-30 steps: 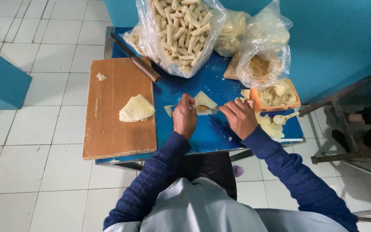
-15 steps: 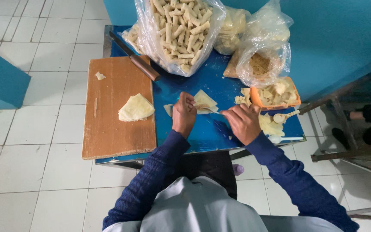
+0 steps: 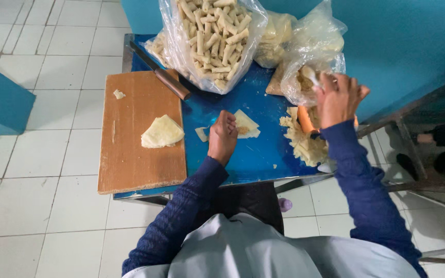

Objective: The person sits at a blue table and folds thin square dough sheets by hand, dipping fingers into a bag of powder between folds, and arranges the folded pieces into a zigzag stack on the table. They also handle a soft dough block and place finished pieces aside.

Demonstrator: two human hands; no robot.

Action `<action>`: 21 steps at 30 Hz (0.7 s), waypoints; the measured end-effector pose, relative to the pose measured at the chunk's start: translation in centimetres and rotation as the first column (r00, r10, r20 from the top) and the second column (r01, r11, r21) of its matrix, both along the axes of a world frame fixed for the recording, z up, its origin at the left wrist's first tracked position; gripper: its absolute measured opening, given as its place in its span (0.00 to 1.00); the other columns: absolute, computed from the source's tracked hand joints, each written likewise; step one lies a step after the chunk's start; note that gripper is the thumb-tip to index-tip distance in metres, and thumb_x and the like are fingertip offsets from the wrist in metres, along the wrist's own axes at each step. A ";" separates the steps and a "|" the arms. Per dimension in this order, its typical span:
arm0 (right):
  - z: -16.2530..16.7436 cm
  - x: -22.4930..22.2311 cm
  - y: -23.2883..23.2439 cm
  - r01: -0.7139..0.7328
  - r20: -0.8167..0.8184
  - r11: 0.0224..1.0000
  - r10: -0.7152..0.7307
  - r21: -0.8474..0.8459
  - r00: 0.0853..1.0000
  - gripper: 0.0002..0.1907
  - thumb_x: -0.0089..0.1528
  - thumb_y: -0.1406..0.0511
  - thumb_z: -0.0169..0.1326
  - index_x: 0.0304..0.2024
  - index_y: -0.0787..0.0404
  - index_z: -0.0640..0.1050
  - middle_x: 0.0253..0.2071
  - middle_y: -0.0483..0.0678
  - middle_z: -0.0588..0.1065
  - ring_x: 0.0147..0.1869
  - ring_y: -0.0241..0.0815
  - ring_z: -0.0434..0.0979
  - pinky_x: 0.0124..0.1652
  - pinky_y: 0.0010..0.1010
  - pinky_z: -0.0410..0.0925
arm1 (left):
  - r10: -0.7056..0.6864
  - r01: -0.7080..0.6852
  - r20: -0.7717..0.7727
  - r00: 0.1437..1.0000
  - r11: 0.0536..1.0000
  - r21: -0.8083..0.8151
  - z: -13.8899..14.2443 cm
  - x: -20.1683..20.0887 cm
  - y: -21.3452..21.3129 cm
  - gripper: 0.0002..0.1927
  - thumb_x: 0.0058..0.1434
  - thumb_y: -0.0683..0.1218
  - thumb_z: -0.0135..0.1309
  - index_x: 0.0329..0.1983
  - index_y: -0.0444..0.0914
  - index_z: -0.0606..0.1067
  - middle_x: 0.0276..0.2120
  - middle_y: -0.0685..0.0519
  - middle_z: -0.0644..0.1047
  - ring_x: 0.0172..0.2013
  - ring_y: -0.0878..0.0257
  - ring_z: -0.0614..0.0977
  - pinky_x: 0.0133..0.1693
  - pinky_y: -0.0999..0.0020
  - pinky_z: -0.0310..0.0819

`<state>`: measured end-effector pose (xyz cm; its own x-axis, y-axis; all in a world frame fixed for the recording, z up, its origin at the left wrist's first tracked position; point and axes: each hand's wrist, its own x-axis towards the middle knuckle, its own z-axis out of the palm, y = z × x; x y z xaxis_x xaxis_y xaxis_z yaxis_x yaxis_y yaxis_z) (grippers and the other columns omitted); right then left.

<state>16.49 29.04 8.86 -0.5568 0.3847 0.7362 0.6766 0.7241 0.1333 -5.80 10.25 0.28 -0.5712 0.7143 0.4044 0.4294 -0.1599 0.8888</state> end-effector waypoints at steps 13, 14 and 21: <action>-7.2 -5.7 -10.0 -0.318 -0.184 0.792 0.259 -0.521 0.948 0.08 0.59 0.68 0.63 0.38 0.59 0.77 0.38 0.50 0.76 0.44 0.53 0.77 0.44 0.43 0.68 | -0.071 0.058 -0.265 0.962 0.997 -0.056 0.0 -0.3 -2.1 0.27 0.44 0.32 0.65 0.47 0.35 0.70 0.43 0.45 0.77 0.48 0.45 0.76 0.48 0.55 0.72; -7.2 -5.8 -10.1 -0.329 -0.222 0.775 0.246 -0.540 0.944 0.08 0.59 0.68 0.63 0.38 0.60 0.76 0.38 0.49 0.76 0.44 0.53 0.78 0.44 0.42 0.69 | -0.073 0.060 -0.276 0.958 0.997 -0.056 0.0 -0.3 -2.1 0.27 0.44 0.32 0.65 0.47 0.35 0.70 0.44 0.45 0.76 0.48 0.44 0.76 0.48 0.55 0.72; -6.7 -6.6 -10.6 -0.522 -0.384 0.602 0.354 -0.604 0.853 0.13 0.61 0.74 0.57 0.48 0.62 0.75 0.44 0.49 0.79 0.47 0.48 0.83 0.44 0.36 0.73 | -0.094 0.071 -0.300 0.949 0.994 -0.087 -0.5 -0.2 -1.6 0.27 0.42 0.33 0.67 0.46 0.35 0.70 0.45 0.44 0.74 0.48 0.42 0.74 0.49 0.53 0.69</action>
<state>9.85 18.40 2.11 -0.6628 0.5615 0.4954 0.2012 0.7708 -0.6045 -5.96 8.68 -0.19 -0.3673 0.7885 0.4933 0.6687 -0.1448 0.7293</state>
